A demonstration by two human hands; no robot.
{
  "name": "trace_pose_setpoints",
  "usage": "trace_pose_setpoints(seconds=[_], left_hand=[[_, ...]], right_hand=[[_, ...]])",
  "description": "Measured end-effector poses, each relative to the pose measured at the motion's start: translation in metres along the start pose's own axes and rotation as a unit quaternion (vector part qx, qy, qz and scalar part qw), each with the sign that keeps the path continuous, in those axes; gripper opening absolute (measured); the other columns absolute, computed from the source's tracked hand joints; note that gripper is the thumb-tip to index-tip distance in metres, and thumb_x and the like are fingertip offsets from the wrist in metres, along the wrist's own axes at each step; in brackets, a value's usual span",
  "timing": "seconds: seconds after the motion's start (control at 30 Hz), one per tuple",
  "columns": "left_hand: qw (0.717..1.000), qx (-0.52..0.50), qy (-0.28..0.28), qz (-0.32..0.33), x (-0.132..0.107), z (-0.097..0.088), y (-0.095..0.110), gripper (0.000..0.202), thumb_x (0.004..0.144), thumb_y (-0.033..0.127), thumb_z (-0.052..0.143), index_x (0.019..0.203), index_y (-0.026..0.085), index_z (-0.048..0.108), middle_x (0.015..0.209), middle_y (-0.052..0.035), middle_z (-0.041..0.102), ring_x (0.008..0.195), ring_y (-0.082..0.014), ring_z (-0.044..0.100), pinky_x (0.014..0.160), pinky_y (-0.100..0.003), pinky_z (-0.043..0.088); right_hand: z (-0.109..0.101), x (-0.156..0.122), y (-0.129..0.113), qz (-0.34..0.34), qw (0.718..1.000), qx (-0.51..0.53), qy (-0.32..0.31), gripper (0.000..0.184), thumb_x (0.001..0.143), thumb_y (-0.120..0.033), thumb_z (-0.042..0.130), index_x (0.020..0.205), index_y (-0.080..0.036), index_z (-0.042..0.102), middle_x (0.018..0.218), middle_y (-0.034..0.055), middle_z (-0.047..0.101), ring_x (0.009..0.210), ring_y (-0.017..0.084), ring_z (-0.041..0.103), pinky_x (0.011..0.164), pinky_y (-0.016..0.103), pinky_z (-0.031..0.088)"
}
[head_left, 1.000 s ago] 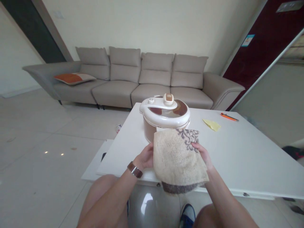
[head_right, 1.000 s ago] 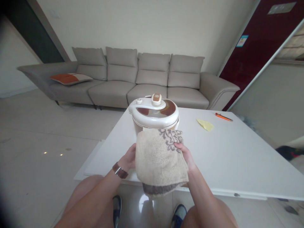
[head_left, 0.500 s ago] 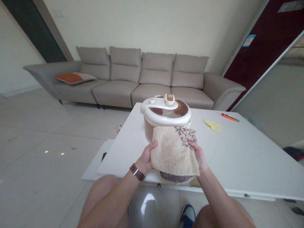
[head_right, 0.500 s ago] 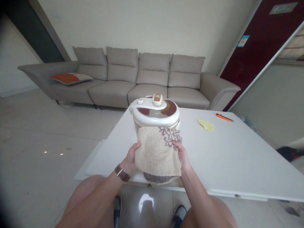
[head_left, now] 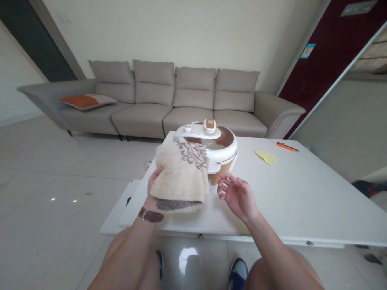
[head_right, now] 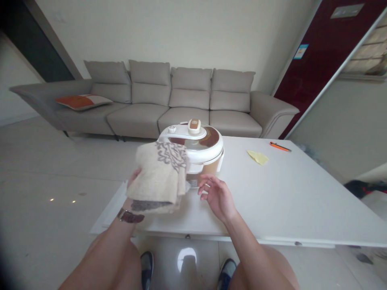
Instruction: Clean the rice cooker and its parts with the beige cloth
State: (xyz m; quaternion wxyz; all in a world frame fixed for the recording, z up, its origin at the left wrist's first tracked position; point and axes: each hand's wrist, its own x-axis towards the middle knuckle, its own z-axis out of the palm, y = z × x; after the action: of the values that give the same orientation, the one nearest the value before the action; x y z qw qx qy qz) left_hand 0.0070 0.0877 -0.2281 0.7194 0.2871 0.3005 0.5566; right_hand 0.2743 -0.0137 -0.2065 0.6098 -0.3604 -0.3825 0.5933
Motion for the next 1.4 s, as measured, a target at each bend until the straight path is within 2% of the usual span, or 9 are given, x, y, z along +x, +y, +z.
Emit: trace_pose_setpoints(seconds=[0.17, 0.37, 0.53, 0.6, 0.67, 0.73, 1.03, 1.3, 1.4], left_hand=[[0.974, -0.062, 0.169, 0.139, 0.008, -0.011, 0.033, 0.043, 0.084, 0.044, 0.063, 0.121, 0.023, 0.069, 0.114, -0.01, 0.079, 0.126, -0.0332, 0.068, 0.103, -0.054, 0.058], [0.95, -0.052, 0.184, 0.248, 0.021, -0.014, 0.027, 0.047, 0.082, 0.039, 0.06, 0.124, 0.021, 0.068, 0.127, -0.0102, 0.075, 0.133, -0.029, 0.063, 0.115, -0.047, 0.049], [0.917, 0.129, 0.167, 0.34, 0.031, -0.001, -0.009, 0.048, 0.074, 0.039, 0.072, 0.116, 0.017, 0.073, 0.125, -0.011, 0.075, 0.133, -0.0323, 0.062, 0.121, -0.047, 0.042], [0.919, 0.178, 0.119, 0.33, 0.031, 0.011, -0.026, 0.047, 0.067, 0.034, 0.083, 0.111, 0.016, 0.077, 0.122, -0.0132, 0.077, 0.131, -0.0361, 0.063, 0.12, -0.048, 0.043], [0.899, 0.264, 0.025, 0.349, 0.031, 0.023, -0.041, 0.059, 0.068, 0.033, 0.087, 0.124, 0.02, 0.074, 0.139, -0.0125, 0.069, 0.144, -0.0365, 0.052, 0.125, -0.049, 0.037], [0.879, 0.294, 0.0, 0.376, 0.031, 0.031, -0.053, 0.067, 0.072, 0.033, 0.086, 0.136, 0.023, 0.069, 0.153, -0.011, 0.06, 0.152, -0.0341, 0.043, 0.128, -0.048, 0.031], [0.931, 0.17, 0.208, 0.246, 0.051, 0.022, -0.064, 0.043, 0.083, 0.035, 0.067, 0.118, 0.01, 0.071, 0.13, -0.0175, 0.073, 0.126, -0.0314, 0.066, 0.112, -0.044, 0.05], [0.899, 0.195, 0.255, 0.297, 0.041, 0.034, -0.055, 0.039, 0.085, 0.032, 0.058, 0.114, 0.011, 0.073, 0.119, -0.0144, 0.077, 0.118, -0.0289, 0.069, 0.106, -0.042, 0.053], [0.87, 0.297, 0.176, 0.352, 0.032, 0.041, -0.041, 0.042, 0.086, 0.032, 0.059, 0.121, 0.013, 0.073, 0.123, -0.015, 0.076, 0.12, -0.0296, 0.069, 0.107, -0.042, 0.054]], right_hand=[[-0.006, 0.003, 0.001, -0.027, 1.0, 0.012, 0.01, 0.033, 0.09, -0.049, 0.057, 0.097, -0.023, 0.075, 0.083, 0.0037, 0.068, 0.066, 0.017, 0.062, 0.052, 0.026, 0.048], [-0.007, 0.006, 0.002, -0.046, 0.998, -0.015, 0.042, 0.03, 0.086, -0.048, 0.064, 0.093, -0.02, 0.075, 0.082, 0.0029, 0.066, 0.063, 0.015, 0.06, 0.052, 0.025, 0.045], [-0.009, 0.01, 0.007, -0.039, 0.991, -0.079, 0.1, 0.023, 0.084, -0.042, 0.072, 0.089, -0.02, 0.073, 0.081, 0.0008, 0.065, 0.063, 0.013, 0.06, 0.053, 0.022, 0.043], [-0.009, 0.012, 0.01, -0.029, 0.99, -0.09, 0.104, 0.023, 0.084, -0.043, 0.072, 0.089, -0.02, 0.073, 0.082, 0.001, 0.066, 0.064, 0.013, 0.061, 0.054, 0.022, 0.044], [-0.01, 0.014, 0.014, -0.019, 0.989, -0.102, 0.104, 0.024, 0.084, -0.044, 0.072, 0.089, -0.021, 0.073, 0.082, 0.0014, 0.066, 0.065, 0.014, 0.062, 0.054, 0.023, 0.045], [-0.01, 0.015, 0.016, -0.014, 0.988, -0.113, 0.104, 0.023, 0.084, -0.044, 0.072, 0.089, -0.021, 0.073, 0.082, 0.0017, 0.067, 0.066, 0.014, 0.062, 0.054, 0.024, 0.045], [-0.012, 0.013, 0.018, -0.008, 0.986, -0.13, 0.1, 0.021, 0.082, -0.041, 0.071, 0.085, -0.02, 0.072, 0.083, 0.0015, 0.067, 0.066, 0.014, 0.062, 0.055, 0.024, 0.044], [-0.017, 0.008, 0.012, -0.009, 0.985, -0.137, 0.1, 0.024, 0.085, -0.044, 0.071, 0.083, -0.02, 0.072, 0.081, 0.0017, 0.067, 0.065, 0.014, 0.062, 0.056, 0.025, 0.045], [-0.015, 0.008, 0.01, -0.009, 0.986, -0.137, 0.098, 0.026, 0.084, -0.045, 0.071, 0.082, -0.02, 0.071, 0.08, 0.0018, 0.067, 0.065, 0.014, 0.062, 0.056, 0.025, 0.044]])
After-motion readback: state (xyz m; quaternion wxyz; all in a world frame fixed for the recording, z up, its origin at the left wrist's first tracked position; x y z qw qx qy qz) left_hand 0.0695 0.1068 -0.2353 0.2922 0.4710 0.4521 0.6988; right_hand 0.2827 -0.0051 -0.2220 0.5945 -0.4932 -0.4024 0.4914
